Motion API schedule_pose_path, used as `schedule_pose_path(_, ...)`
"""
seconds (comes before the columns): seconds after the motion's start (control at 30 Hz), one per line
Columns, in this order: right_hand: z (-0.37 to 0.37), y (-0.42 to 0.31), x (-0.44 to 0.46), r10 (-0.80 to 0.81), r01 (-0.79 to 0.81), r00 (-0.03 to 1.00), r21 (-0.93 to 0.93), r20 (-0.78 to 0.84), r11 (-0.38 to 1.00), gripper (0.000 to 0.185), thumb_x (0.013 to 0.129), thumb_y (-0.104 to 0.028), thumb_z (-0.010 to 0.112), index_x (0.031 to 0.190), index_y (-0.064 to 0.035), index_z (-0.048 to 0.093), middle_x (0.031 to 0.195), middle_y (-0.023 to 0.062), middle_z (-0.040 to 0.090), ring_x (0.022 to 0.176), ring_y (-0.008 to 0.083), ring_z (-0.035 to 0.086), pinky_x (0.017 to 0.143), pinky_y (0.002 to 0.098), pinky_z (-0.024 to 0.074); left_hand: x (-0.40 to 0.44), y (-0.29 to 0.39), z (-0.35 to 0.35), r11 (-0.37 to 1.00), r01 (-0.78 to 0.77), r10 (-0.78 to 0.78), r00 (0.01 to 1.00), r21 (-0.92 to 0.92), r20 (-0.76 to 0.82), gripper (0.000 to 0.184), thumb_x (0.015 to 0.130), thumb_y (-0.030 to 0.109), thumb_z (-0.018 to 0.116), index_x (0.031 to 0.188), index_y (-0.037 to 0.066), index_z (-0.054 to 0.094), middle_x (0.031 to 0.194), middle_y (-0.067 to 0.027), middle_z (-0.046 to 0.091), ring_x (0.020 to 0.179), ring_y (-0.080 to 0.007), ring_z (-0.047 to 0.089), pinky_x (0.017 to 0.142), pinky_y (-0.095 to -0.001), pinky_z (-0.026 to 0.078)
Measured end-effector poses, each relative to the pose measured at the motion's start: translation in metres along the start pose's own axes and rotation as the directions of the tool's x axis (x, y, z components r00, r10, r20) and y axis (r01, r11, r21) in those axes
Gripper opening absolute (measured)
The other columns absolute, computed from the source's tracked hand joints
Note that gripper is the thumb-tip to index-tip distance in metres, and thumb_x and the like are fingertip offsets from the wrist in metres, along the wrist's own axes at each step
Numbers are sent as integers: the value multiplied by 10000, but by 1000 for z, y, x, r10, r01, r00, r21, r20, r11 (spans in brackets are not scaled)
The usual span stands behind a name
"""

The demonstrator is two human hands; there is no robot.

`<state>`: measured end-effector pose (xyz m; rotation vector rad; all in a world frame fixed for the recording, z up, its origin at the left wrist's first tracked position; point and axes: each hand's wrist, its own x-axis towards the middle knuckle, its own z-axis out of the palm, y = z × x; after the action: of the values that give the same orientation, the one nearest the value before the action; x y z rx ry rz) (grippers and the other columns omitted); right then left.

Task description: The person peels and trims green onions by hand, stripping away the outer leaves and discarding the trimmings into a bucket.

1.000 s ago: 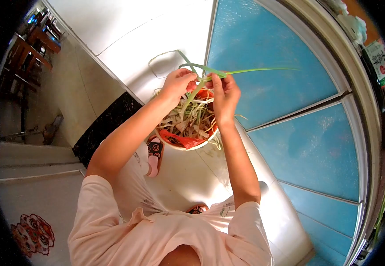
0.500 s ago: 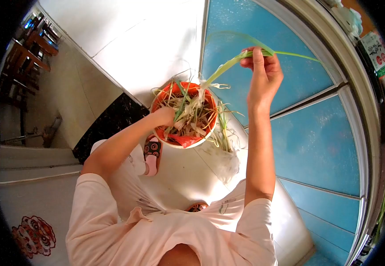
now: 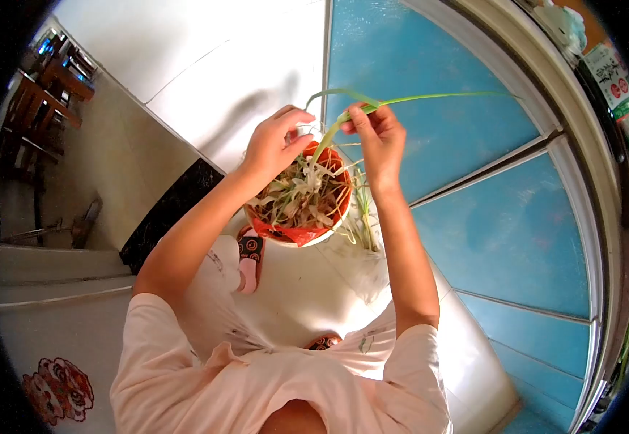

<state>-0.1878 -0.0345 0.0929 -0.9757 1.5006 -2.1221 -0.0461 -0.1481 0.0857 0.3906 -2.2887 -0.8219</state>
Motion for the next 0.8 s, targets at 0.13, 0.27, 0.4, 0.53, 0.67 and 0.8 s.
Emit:
schedule_pose_path(0.13, 17, 6, -6, 13, -9, 994, -40, 107, 999, 87, 860, -56, 622, 901, 19, 603, 763, 34, 613, 670, 80, 565, 616, 216, 470, 5, 10, 10, 979, 58, -68, 997, -197, -44, 191, 718, 63, 723, 845, 27, 585, 702, -27, 579, 581, -113, 501, 528, -253, 412)
schedule_pose_path(0.27, 18, 8, 1, -45, 61, 976, -71, 213, 996, 97, 850, -72, 643, 898, 8, 615, 772, 15, 604, 676, 63, 541, 613, 202, 449, 6, 7, 8, 987, 17, -28, 997, -158, -66, 178, 729, 50, 712, 868, 22, 605, 691, -17, 601, 564, -104, 494, 538, -247, 415)
schedule_pose_path(0.4, 13, 8, 8, -47, 70, 969, -87, 242, 994, 98, 836, -83, 663, 880, -2, 629, 763, 1, 600, 674, 56, 529, 612, 204, 442, 5, 0, 10, 962, 57, -80, 994, -267, -76, 128, 757, 39, 693, 872, 7, 648, 752, -37, 653, 609, -92, 542, 564, -236, 436)
schedule_pose_path(0.53, 20, 6, 9, -18, 38, 981, -99, 191, 994, 101, 828, -80, 670, 864, 4, 628, 743, 7, 603, 663, 57, 530, 600, 206, 440, 2, 2, 9, 955, 92, -133, 982, -283, -131, 111, 779, 31, 675, 885, -2, 671, 811, -60, 683, 663, -92, 587, 592, -222, 459)
schedule_pose_path(0.67, 20, 1, 14, 6, 14, 996, -205, 94, 979, 115, 891, -106, 588, 897, 8, 581, 801, 66, 637, 633, 85, 564, 591, 217, 474, 4, -2, 10, 961, 25, -80, 979, -276, -188, 51, 774, 27, 662, 811, -5, 649, 803, -63, 673, 653, -119, 603, 582, -243, 464)
schedule_pose_path(0.8, 15, -13, 21, -2, 6, 1000, -167, 23, 986, 167, 953, -167, 481, 928, -7, 522, 821, 121, 667, 563, 105, 584, 540, 227, 483, -4, -16, 10, 999, 21, -23, 999, 48, 41, 78, 742, 99, 655, 713, 41, 611, 731, -80, 633, 688, -237, 622, 604, -336, 463)
